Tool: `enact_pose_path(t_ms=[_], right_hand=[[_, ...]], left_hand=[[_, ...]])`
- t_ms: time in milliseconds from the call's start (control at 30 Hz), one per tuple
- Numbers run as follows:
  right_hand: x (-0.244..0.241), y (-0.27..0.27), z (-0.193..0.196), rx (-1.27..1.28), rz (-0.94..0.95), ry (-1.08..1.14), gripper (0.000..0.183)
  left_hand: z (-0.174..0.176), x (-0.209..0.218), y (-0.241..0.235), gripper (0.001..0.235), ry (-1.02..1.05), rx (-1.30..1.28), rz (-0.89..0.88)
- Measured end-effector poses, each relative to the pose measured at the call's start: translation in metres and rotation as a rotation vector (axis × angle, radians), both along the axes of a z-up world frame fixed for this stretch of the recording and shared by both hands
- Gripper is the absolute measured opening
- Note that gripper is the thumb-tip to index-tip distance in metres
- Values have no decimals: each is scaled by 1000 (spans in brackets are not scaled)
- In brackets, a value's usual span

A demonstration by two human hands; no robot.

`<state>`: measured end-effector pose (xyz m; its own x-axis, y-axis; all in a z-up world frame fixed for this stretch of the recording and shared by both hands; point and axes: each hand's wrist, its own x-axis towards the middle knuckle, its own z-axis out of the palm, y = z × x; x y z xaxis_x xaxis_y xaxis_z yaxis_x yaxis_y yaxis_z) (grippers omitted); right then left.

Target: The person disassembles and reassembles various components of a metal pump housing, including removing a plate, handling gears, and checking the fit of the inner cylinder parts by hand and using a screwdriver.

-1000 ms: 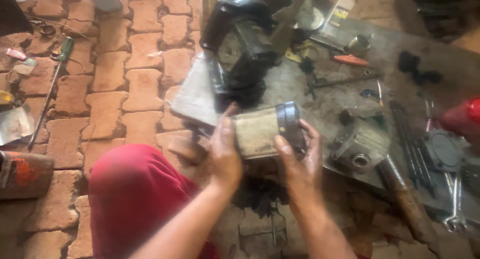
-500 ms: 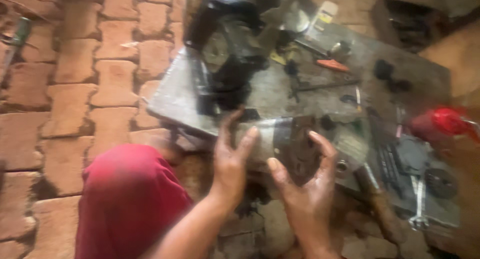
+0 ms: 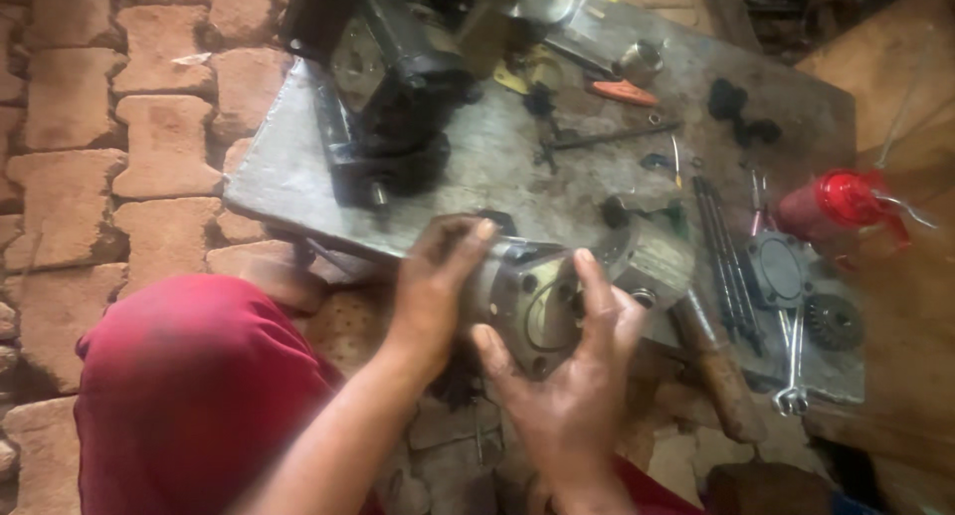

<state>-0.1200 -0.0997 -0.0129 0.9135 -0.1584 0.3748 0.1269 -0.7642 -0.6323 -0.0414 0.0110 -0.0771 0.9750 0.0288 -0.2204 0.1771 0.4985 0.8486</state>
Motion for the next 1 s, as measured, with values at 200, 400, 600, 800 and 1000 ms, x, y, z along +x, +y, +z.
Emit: enact_pose_path(t_ms=[200,400,600,800,1000], right_hand=[[5,9,4,-65,-16,36,95],[13,23,10,-40,-13,21,94],[21,30,21,-82,76,-24,94],[23,47,12,13,34,-117,101],[21,51,2,-4,72,-158,106]], left_hand=[[3,-3,-1,28,96,5,67],[-4,-8,0,30,157,-127,158],[-16,-3,5,33,150,-275,209],[-24,-4,12,38,167,-397,206],[-33,-5,13,41,275,-609,212]])
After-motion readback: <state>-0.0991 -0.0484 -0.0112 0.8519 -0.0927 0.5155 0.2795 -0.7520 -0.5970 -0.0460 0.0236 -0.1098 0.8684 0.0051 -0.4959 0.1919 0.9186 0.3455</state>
